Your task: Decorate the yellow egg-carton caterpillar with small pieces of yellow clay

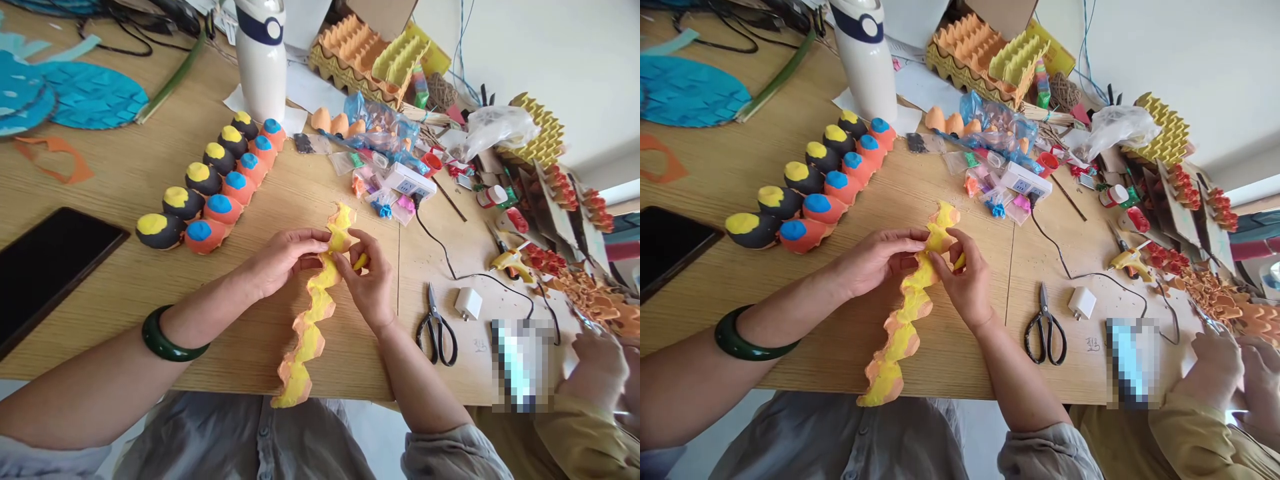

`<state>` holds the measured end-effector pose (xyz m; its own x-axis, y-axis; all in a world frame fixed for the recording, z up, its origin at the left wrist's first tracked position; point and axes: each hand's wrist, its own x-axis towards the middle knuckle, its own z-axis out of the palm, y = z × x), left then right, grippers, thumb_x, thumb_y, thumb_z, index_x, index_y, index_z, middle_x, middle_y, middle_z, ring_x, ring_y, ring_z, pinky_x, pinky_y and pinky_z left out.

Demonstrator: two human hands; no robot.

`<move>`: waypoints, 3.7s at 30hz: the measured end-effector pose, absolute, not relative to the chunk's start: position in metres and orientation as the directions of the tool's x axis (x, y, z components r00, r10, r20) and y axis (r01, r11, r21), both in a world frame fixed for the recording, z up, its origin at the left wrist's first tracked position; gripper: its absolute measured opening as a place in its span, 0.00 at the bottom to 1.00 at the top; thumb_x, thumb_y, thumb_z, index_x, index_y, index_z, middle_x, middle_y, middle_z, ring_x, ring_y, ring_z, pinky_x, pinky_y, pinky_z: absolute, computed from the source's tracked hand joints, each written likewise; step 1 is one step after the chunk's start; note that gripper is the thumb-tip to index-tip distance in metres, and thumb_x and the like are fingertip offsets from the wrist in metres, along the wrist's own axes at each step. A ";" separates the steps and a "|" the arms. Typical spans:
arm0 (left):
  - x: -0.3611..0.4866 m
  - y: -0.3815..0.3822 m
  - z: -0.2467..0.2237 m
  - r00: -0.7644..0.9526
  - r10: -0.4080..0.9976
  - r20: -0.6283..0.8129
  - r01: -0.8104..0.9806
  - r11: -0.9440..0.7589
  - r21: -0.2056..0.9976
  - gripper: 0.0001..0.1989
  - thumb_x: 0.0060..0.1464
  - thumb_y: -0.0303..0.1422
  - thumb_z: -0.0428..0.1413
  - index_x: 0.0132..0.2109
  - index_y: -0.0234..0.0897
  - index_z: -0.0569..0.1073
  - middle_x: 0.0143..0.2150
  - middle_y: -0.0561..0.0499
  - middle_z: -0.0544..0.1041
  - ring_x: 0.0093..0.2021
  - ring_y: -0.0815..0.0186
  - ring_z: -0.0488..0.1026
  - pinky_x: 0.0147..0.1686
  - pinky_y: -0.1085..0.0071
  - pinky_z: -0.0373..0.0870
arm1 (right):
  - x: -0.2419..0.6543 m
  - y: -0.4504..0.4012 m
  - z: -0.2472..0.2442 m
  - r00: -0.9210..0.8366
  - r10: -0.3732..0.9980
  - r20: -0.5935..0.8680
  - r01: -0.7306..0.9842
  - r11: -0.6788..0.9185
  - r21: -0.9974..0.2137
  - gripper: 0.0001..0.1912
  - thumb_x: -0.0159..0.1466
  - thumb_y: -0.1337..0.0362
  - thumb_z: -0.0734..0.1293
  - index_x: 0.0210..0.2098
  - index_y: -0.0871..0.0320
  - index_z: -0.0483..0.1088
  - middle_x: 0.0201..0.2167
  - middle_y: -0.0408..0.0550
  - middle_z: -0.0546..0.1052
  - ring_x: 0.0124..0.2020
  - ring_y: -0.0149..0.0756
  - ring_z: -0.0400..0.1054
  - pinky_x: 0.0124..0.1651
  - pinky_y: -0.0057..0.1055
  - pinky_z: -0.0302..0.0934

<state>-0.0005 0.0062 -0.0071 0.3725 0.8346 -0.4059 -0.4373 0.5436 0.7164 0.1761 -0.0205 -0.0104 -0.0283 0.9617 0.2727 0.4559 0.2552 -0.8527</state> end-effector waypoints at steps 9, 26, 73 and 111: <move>-0.001 0.003 -0.005 0.312 0.889 -0.336 -0.377 0.440 0.815 0.14 0.43 0.31 0.71 0.40 0.36 0.84 0.43 0.47 0.84 0.43 0.62 0.79 0.44 0.67 0.74 | 0.179 -0.018 -0.010 -0.058 0.966 0.252 0.496 0.246 -0.833 0.16 0.65 0.61 0.74 0.52 0.53 0.73 0.26 0.35 0.61 0.25 0.28 0.55 0.30 0.28 0.56; -0.013 0.016 -0.006 0.434 0.845 -0.313 -0.373 0.484 0.792 0.14 0.44 0.29 0.70 0.41 0.37 0.85 0.43 0.48 0.85 0.42 0.62 0.78 0.45 0.67 0.75 | 0.181 -0.009 -0.012 -0.033 0.996 -0.085 -0.042 -0.086 -0.995 0.29 0.62 0.44 0.73 0.56 0.54 0.72 0.26 0.35 0.65 0.22 0.26 0.60 0.20 0.24 0.61; -0.021 0.014 -0.005 0.583 0.812 -0.031 -0.235 0.205 0.950 0.17 0.56 0.42 0.68 0.45 0.33 0.85 0.40 0.46 0.87 0.40 0.56 0.86 0.38 0.67 0.85 | 0.172 -0.015 -0.016 -0.124 0.962 -0.244 -0.397 -0.273 -0.876 0.21 0.52 0.45 0.81 0.26 0.55 0.76 0.24 0.39 0.76 0.23 0.27 0.64 0.28 0.26 0.62; -0.018 0.011 -0.003 0.329 0.944 -0.010 0.084 -0.018 0.996 0.21 0.47 0.50 0.71 0.28 0.35 0.80 0.24 0.53 0.81 0.25 0.68 0.77 0.24 0.78 0.74 | 0.171 -0.024 -0.003 -0.195 0.970 -0.148 -0.259 -0.196 -0.946 0.21 0.60 0.46 0.76 0.27 0.55 0.70 0.18 0.36 0.71 0.14 0.24 0.58 0.16 0.25 0.54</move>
<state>-0.0178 0.0114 -0.0032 0.3294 0.9441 -0.0105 0.0844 -0.0184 0.9963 0.1715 -0.0237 -0.0033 -0.1953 0.9696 -0.1477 -0.2594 -0.1963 -0.9456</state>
